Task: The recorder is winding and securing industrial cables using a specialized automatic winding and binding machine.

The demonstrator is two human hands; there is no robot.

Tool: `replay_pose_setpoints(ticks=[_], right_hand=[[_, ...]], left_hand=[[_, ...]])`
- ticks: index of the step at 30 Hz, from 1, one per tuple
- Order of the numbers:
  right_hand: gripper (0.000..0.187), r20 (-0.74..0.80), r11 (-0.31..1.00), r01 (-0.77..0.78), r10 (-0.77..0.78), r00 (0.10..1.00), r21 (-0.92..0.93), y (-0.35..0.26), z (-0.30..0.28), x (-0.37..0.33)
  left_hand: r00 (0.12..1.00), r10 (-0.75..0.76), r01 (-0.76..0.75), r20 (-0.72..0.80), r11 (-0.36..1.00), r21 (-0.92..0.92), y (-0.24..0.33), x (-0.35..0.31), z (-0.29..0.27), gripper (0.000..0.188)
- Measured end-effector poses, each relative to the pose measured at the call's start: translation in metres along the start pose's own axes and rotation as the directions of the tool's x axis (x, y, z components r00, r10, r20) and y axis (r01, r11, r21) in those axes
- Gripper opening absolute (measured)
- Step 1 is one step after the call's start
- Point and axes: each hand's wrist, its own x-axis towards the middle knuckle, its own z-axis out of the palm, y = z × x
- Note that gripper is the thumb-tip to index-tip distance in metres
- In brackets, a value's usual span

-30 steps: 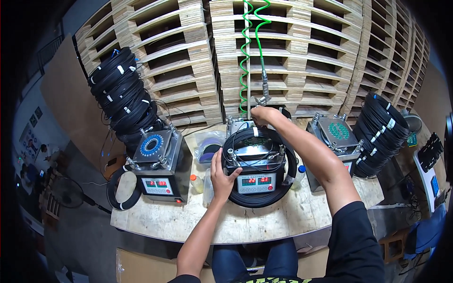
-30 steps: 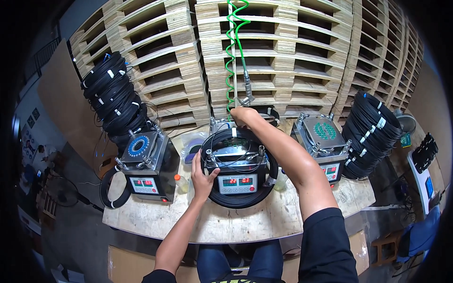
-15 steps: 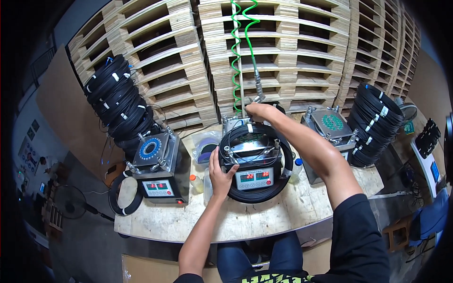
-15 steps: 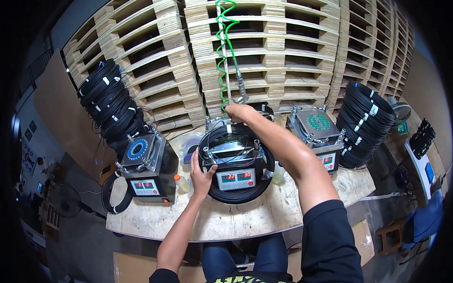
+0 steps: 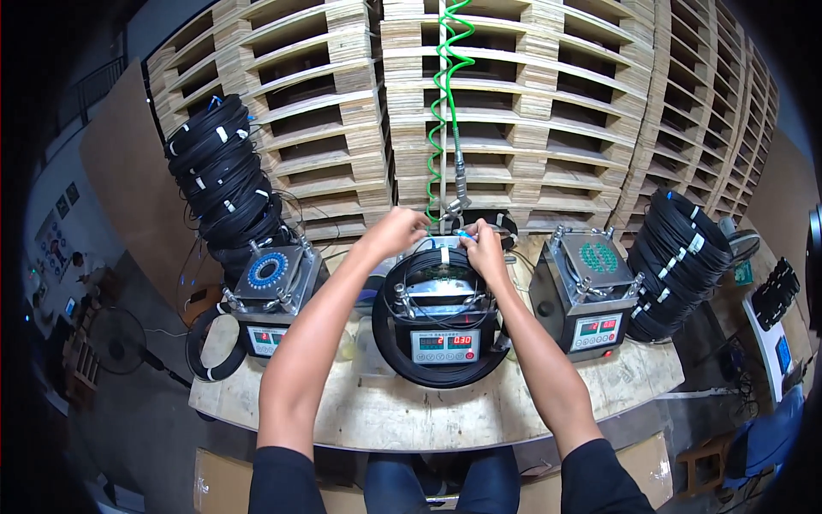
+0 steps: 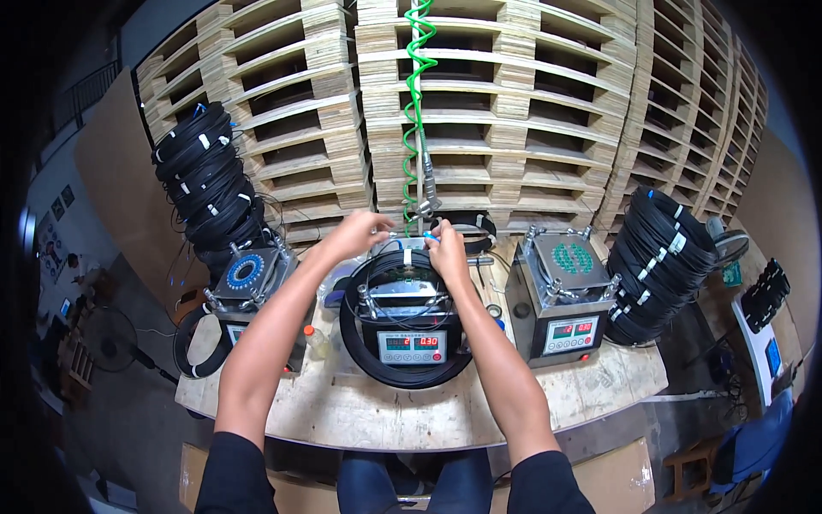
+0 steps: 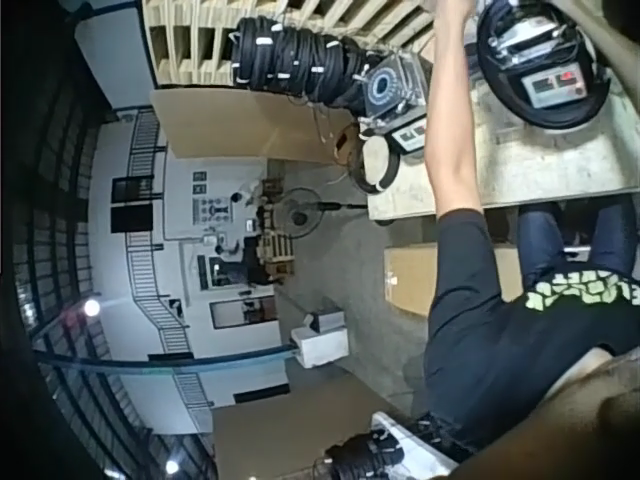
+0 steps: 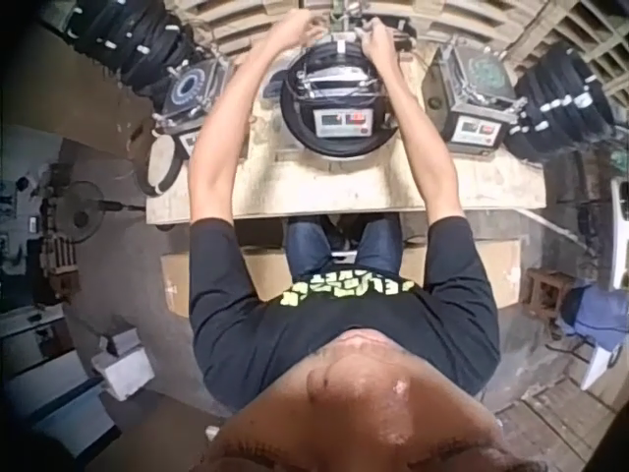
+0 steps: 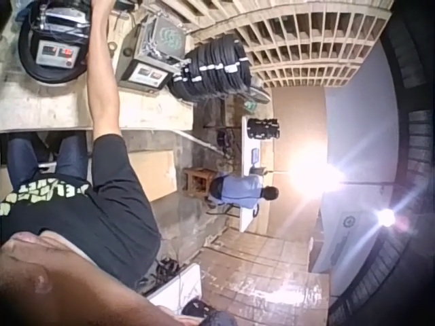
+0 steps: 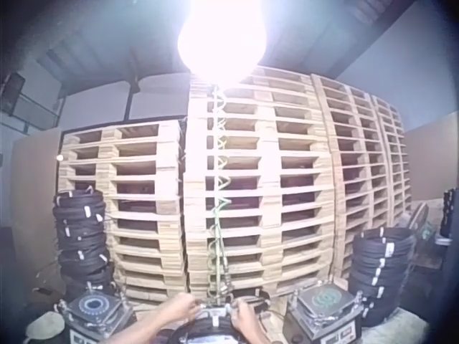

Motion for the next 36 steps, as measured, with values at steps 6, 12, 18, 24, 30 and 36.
replay_pose_setpoints(ticks=[6,12,18,24,30,36], right_hand=[[0.015,0.003,0.997,-0.057,0.058,0.998,-0.046,0.008,-0.007,-0.002],[0.016,0.005,0.996,-0.069,0.07,0.998,-0.047,0.015,-0.007,0.001],[0.017,0.049,0.986,-0.164,0.162,0.985,0.024,0.004,-0.001,0.001],[0.015,0.045,0.991,-0.134,0.133,0.99,0.029,-0.002,-0.005,-0.001],[0.016,-0.204,0.997,0.058,-0.048,0.978,0.041,-0.003,-0.024,-0.015],[0.017,-0.251,0.929,-0.128,0.223,0.942,0.347,0.002,-0.069,-0.094]], left_hand=[[0.89,-0.207,0.065,0.407,0.94,0.334,-0.005,0.057,0.04,0.031],[0.931,-0.154,0.038,0.33,0.943,0.331,0.001,0.055,0.051,0.022],[0.911,-0.111,-0.055,0.396,0.921,0.385,-0.011,0.055,0.047,0.017],[0.981,-0.022,0.008,0.193,0.997,0.072,-0.037,0.021,0.041,0.016],[0.828,-0.349,0.11,-0.439,0.868,-0.484,-0.015,-0.061,0.058,0.023],[0.555,-0.63,0.003,-0.544,0.656,-0.755,-0.004,-0.164,0.102,0.022]])
